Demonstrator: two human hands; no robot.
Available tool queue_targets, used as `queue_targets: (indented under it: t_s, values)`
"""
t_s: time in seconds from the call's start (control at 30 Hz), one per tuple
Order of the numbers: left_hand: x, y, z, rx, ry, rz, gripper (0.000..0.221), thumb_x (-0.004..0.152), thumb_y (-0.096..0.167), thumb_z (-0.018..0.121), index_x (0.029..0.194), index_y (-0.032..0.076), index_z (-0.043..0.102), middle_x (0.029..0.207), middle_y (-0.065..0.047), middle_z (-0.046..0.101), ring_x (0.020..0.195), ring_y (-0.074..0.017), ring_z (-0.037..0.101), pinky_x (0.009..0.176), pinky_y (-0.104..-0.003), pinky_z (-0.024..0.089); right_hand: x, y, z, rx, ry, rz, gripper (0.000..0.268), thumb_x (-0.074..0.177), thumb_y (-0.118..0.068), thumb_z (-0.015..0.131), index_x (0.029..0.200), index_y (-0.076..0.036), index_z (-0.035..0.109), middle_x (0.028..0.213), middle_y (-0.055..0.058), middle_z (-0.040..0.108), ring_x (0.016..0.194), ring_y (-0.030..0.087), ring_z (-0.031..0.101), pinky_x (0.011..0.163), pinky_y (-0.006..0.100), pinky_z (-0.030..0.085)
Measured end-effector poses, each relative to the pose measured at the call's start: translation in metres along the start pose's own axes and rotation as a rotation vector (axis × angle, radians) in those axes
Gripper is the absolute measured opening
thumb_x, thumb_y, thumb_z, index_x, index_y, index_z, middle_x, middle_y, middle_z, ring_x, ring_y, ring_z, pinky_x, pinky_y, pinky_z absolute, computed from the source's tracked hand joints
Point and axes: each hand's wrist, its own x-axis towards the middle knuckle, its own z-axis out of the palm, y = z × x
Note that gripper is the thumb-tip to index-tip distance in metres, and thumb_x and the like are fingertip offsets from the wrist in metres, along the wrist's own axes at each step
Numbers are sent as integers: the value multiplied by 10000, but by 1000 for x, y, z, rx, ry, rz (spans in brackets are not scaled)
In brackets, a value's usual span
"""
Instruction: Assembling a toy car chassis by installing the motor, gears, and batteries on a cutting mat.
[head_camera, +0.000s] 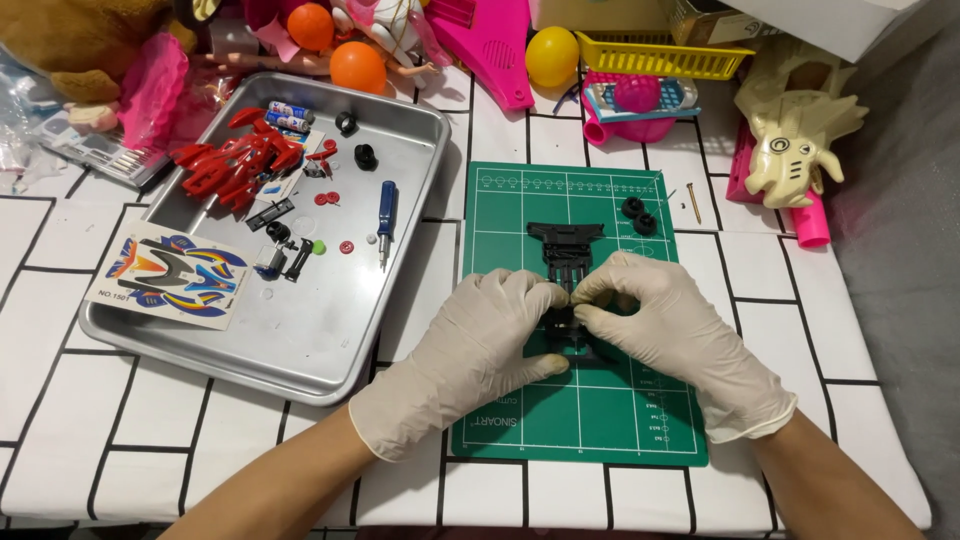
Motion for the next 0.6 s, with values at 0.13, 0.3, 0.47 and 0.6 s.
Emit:
queue_targets:
  t_s: [0.13, 0.3, 0.47, 0.6]
  values:
    - [0, 1, -3, -25, 6, 3, 585, 845, 418, 810, 1286, 149, 537, 1121, -98, 617, 1192, -333, 617, 1020, -464, 450, 0, -3, -7, -1, 67, -8, 196, 794, -19, 774, 942, -137, 824, 760, 43, 734, 628, 158, 607, 624, 310, 509]
    - [1, 3, -6, -31, -27, -19, 616, 841, 405, 815, 1318, 147, 522, 1129, -96, 618, 1205, -326, 610, 1037, -461, 437, -1, 1, -6, -22, 48, 13, 195, 833, -2, 729, 946, -118, 838, 759, 63, 733, 618, 151, 601, 583, 300, 501]
    - [0, 5, -5, -48, -46, -41, 646, 837, 401, 822, 1344, 151, 508, 1139, -101, 620, 1207, -332, 609, 1043, -469, 433, -4, -1, -5, -61, 24, 16, 194, 828, -6, 736, 942, -118, 844, 743, 57, 731, 596, 146, 615, 554, 294, 497]
    - [1, 4, -6, -39, -54, -58, 645, 836, 403, 820, 1344, 162, 504, 1144, -94, 621, 1213, -324, 606, 1049, -461, 427, -3, 1, -5, -86, -1, 16, 189, 811, -14, 747, 916, -129, 855, 728, 39, 725, 588, 145, 624, 541, 283, 491]
